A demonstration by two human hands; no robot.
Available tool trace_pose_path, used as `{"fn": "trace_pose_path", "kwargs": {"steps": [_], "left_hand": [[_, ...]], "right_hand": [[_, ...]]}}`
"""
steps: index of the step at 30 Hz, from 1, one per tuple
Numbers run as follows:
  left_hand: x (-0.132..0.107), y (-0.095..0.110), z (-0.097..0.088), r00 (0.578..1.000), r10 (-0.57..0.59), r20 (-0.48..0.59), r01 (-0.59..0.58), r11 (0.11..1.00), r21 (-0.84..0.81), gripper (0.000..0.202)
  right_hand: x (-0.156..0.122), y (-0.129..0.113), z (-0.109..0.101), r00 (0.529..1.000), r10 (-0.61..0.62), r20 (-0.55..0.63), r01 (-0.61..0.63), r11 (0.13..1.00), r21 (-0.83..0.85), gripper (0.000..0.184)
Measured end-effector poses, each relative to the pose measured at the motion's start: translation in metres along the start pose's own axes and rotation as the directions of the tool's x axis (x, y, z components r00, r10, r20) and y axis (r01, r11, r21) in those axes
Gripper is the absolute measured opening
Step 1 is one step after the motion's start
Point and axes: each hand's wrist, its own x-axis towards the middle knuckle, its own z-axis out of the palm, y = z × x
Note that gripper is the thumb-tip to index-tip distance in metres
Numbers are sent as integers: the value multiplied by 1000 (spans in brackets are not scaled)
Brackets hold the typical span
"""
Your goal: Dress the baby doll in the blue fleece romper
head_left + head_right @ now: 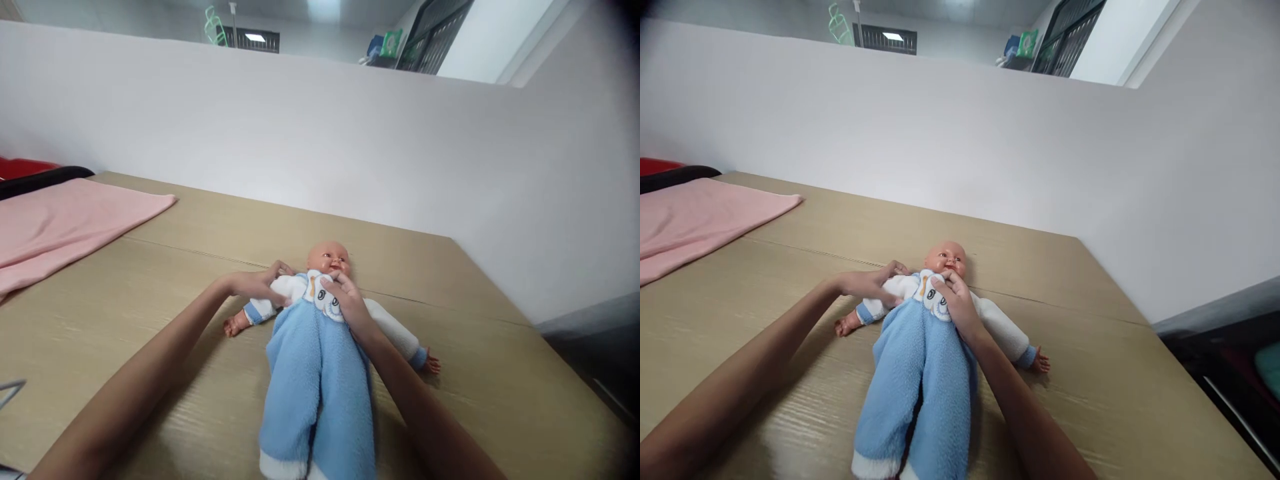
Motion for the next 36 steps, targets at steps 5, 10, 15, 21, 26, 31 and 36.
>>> {"fn": "trace_pose_path", "kwargs": {"steps": [5,10,15,21,26,31,36], "left_hand": [[-8,-9,-22,985,23,169,-71,957,280,59],[0,-15,-25,968,86,236,-158,939,306,49],[-1,-12,-20,979,118,166,-166,934,316,53],[-11,-13,-27,999,47,5,-43,861,507,52],[-31,-19,-31,993,93,-69,-11,668,744,63],[-79,-16,10,918,395,-46,-240,643,727,43],[-116,-29,61,935,342,-93,-240,805,542,28]], "right_hand": [[-5,-11,-8,998,-22,-53,12,982,-187,57],[-14,-30,-35,931,-358,-77,197,666,-720,29],[-18,-28,-61,955,-294,43,226,625,-747,34],[-58,22,-111,885,-464,35,288,489,-824,31],[-106,60,-172,899,-426,102,292,409,-864,51],[-123,60,-177,827,-552,104,285,254,-924,52],[-129,46,-118,828,-542,141,376,351,-857,24]]}}
